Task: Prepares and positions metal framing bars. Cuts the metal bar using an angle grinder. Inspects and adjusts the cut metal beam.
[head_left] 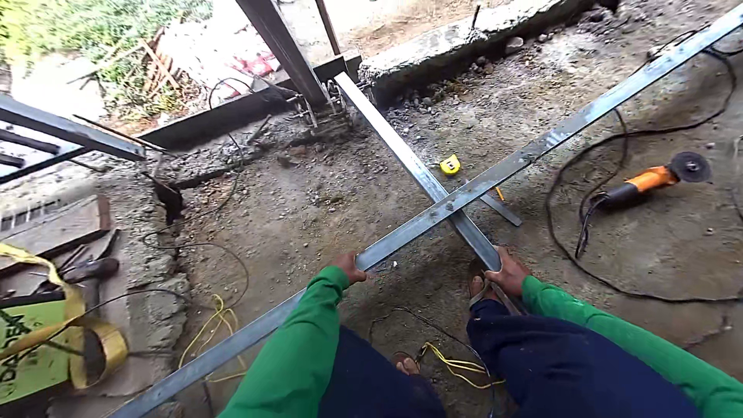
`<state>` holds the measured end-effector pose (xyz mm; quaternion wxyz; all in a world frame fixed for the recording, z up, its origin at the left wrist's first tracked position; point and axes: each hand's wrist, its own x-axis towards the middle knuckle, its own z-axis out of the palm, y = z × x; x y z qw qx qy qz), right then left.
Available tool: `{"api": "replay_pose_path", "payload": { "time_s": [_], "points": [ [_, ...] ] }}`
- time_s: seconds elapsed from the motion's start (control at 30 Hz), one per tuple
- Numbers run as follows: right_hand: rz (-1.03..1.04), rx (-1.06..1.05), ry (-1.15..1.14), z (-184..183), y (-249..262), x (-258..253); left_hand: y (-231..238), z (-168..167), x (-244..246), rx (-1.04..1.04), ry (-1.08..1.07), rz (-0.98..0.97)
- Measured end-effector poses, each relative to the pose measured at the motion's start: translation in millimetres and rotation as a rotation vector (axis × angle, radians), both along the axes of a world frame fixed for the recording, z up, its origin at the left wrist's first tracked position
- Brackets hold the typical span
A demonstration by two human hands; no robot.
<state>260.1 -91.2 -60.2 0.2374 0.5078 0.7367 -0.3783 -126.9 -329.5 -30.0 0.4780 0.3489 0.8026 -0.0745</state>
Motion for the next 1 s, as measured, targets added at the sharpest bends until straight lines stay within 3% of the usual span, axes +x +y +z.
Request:
{"api": "replay_pose_path", "payload": {
  "time_s": [0.33,0.57,0.73,1.0],
  "points": [
    [0.014,0.097,-0.021,81.4,6.8,-7.0,-19.5,60.2,-3.3,0.167,0.050,0.033],
    [0.033,0.198,-0.044,110.1,-21.9,-32.0,-40.3,88.6,-2.0,0.229,0.138,0.014],
    [0.063,0.223,0.004,98.9,-16.6,-35.5,-57.3,87.4,-2.6,0.286,0.078,-0.006],
    [0.038,0.250,0.054,61.3,-18.2,3.1,-52.2,67.5,5.2,0.264,-0.016,-0.054]
  ]
}}
